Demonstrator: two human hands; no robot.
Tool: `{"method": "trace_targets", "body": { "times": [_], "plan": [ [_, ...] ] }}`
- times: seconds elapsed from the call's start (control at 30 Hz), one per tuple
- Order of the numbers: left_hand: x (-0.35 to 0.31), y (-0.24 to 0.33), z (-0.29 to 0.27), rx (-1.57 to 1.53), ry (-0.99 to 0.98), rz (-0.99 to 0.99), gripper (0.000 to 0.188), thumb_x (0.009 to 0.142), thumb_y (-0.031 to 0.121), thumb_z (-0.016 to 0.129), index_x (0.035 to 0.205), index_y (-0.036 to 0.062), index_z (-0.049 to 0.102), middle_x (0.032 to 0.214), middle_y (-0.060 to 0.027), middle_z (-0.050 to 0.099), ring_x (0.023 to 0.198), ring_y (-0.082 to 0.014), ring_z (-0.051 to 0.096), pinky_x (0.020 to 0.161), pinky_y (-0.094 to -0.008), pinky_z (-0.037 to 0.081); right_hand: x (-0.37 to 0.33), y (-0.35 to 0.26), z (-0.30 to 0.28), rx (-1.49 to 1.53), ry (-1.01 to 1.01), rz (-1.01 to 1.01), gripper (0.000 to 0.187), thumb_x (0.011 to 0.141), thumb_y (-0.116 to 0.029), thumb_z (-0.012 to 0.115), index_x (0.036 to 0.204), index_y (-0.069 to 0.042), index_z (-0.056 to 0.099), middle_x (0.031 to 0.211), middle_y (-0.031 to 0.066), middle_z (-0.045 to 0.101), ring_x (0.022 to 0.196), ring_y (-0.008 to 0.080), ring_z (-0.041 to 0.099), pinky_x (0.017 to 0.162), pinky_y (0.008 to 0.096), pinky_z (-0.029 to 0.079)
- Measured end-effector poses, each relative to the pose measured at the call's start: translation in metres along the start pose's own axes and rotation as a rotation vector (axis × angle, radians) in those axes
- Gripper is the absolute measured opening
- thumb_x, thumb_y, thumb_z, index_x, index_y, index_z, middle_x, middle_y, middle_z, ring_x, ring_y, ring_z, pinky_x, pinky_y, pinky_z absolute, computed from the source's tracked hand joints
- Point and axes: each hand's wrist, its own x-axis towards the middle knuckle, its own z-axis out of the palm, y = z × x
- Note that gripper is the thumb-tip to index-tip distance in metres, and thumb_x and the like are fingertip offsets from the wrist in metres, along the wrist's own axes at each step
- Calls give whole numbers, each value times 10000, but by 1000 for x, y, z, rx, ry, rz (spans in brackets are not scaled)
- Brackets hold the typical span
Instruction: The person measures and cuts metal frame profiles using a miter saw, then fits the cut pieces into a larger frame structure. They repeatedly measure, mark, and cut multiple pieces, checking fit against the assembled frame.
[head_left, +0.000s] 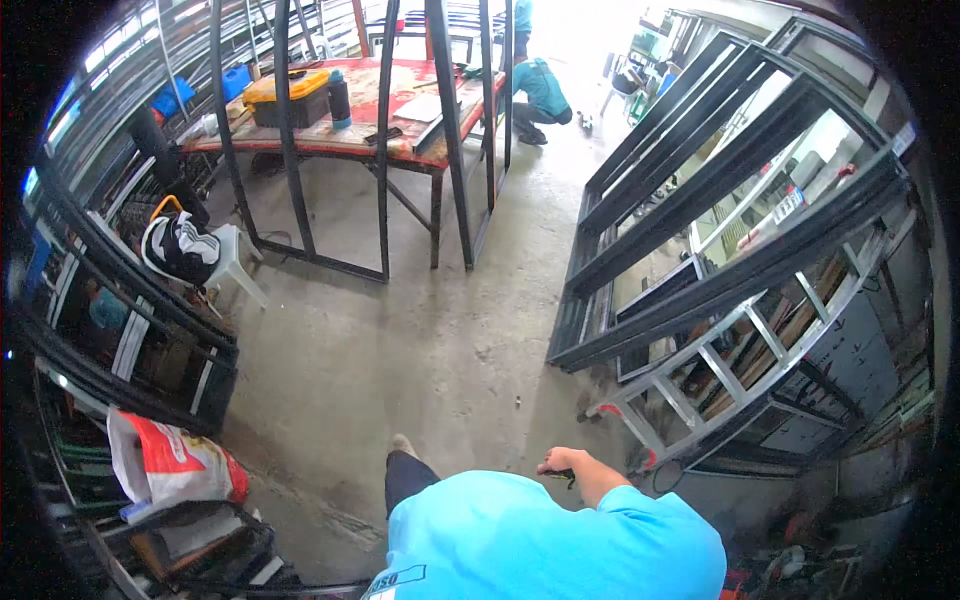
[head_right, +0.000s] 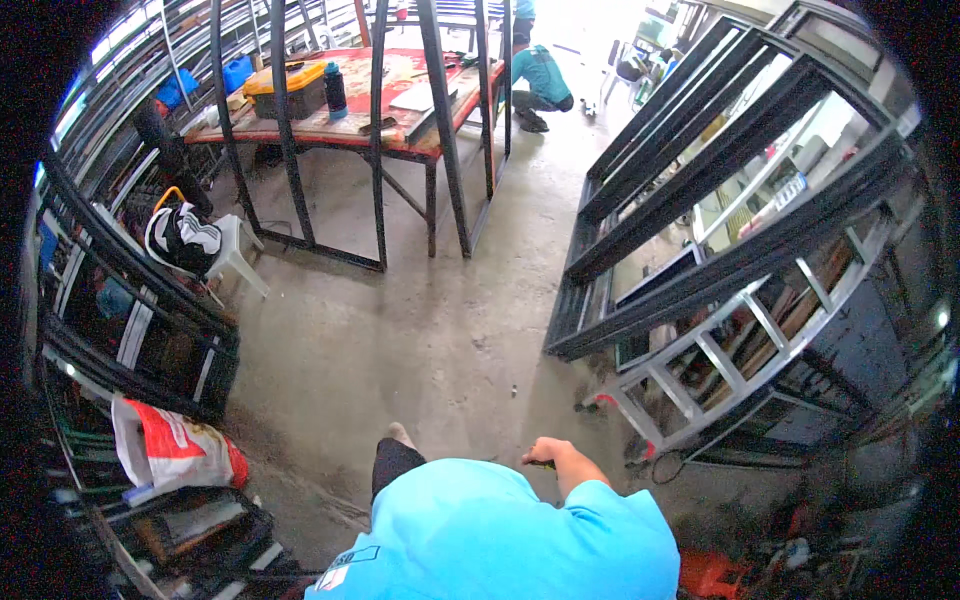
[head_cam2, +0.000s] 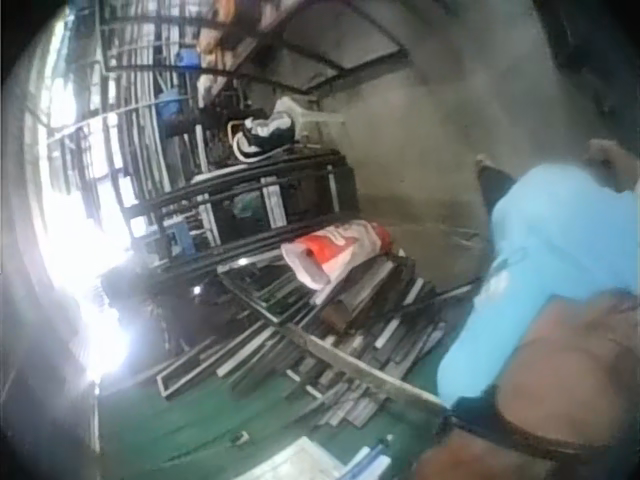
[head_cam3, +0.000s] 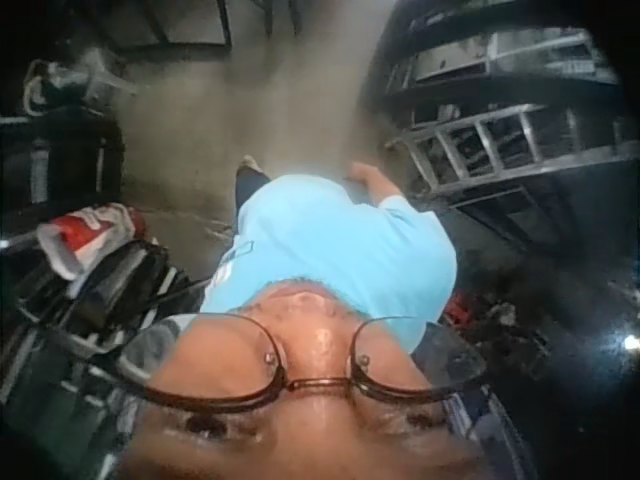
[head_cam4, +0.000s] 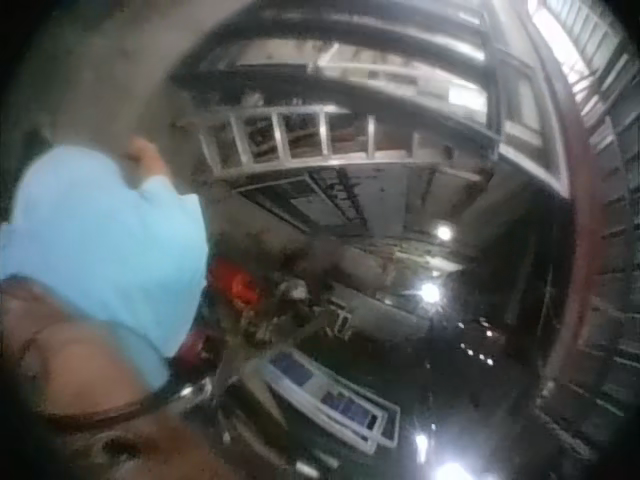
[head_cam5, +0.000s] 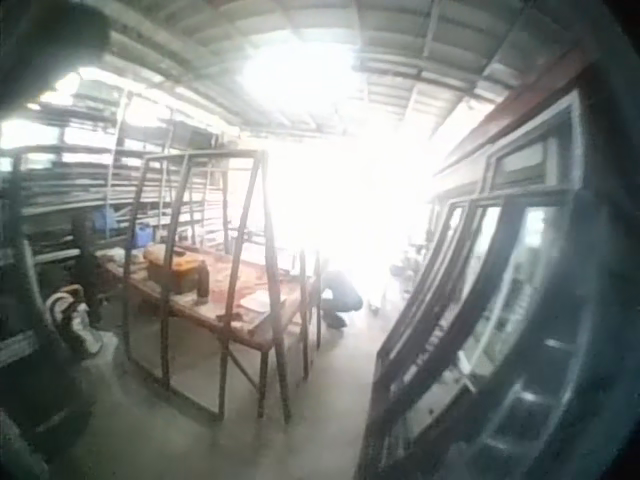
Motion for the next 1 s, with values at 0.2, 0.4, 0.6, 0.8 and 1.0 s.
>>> {"method": "trace_targets", "body": {
  "times": [0.2,0.4,0.6,0.8,1.0],
  "plan": [
    [51,119,-62,86,-20,-141,446,915,421,605,1121,29,665,1136,-241,637,936,-368,668,837,-507,536,-17,-135,-99,291,121,204,646,735,-563,716,1117,-43,688,1114,172,683,1052,313,641,893,406,507],
    [167,276,-159,1308,309,254,458,868,405,604,1032,-12,700,1059,-301,656,1031,-362,665,894,-470,507,67,-214,-188,244,209,81,753,727,-572,743,1211,-10,616,1195,202,645,1105,342,613,942,395,488],
    [265,471,-55,701,106,534,480,905,377,629,1170,-22,642,1016,-183,695,930,-292,670,818,-410,534,100,-297,-309,371,406,-258,740,771,-571,730,1241,-16,595,1179,198,647,1093,318,619,919,395,493],
    [263,515,163,617,-658,149,645,927,574,559,1362,99,518,1330,-114,563,1165,-318,580,923,-513,494,156,-295,-391,791,568,-267,643,810,-532,716,1186,-17,639,1079,121,674,972,195,624,822,321,507],
    [225,559,282,487,-945,-84,757,906,734,420,1346,122,486,1209,-115,592,973,-257,569,828,-443,478,211,-297,-451,1181,642,-238,463,916,-454,636,1056,-16,687,914,86,686,850,162,623,733,316,505]
  ]
}}
